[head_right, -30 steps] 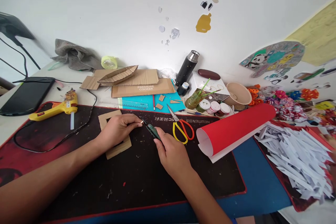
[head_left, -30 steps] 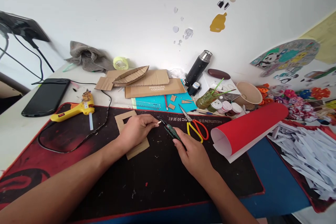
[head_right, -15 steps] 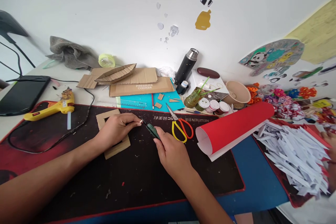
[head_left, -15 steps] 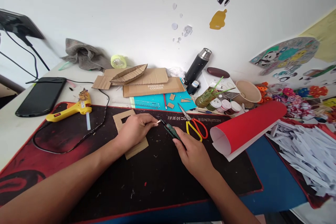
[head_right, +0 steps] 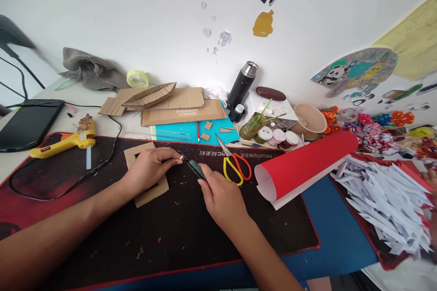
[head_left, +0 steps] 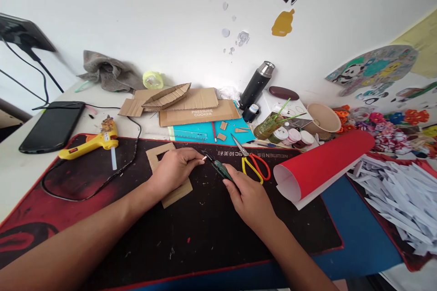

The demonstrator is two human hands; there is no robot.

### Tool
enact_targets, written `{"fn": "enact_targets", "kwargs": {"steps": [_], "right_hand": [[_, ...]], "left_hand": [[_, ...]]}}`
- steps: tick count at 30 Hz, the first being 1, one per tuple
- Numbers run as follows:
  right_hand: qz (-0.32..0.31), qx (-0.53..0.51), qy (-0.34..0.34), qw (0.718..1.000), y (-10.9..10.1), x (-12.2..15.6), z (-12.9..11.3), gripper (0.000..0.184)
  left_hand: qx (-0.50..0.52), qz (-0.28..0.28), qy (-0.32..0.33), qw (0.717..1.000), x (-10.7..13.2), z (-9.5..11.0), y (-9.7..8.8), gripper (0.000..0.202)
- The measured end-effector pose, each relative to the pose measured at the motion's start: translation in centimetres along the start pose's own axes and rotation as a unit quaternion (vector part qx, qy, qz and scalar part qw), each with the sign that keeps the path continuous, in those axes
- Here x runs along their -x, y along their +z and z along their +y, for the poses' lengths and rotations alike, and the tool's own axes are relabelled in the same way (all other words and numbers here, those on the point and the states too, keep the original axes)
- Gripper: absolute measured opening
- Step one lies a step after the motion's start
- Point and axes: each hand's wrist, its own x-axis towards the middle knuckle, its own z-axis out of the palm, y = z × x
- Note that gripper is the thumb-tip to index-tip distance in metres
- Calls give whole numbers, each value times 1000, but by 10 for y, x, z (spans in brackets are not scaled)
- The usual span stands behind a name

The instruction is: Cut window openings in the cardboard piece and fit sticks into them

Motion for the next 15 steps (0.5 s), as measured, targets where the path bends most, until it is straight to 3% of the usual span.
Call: {"fn": "enact_targets", "kwargs": {"steps": [7, 15], "right_hand": [[-4, -2, -3, 1000, -5, 4, 2, 43], [-13, -5, -5, 1000, -5, 3, 2, 43]], "left_hand": [[11, -6, -18, 1000, -1, -1, -1, 18], [10, -6, 2, 1000, 0, 0, -2, 23]]}}
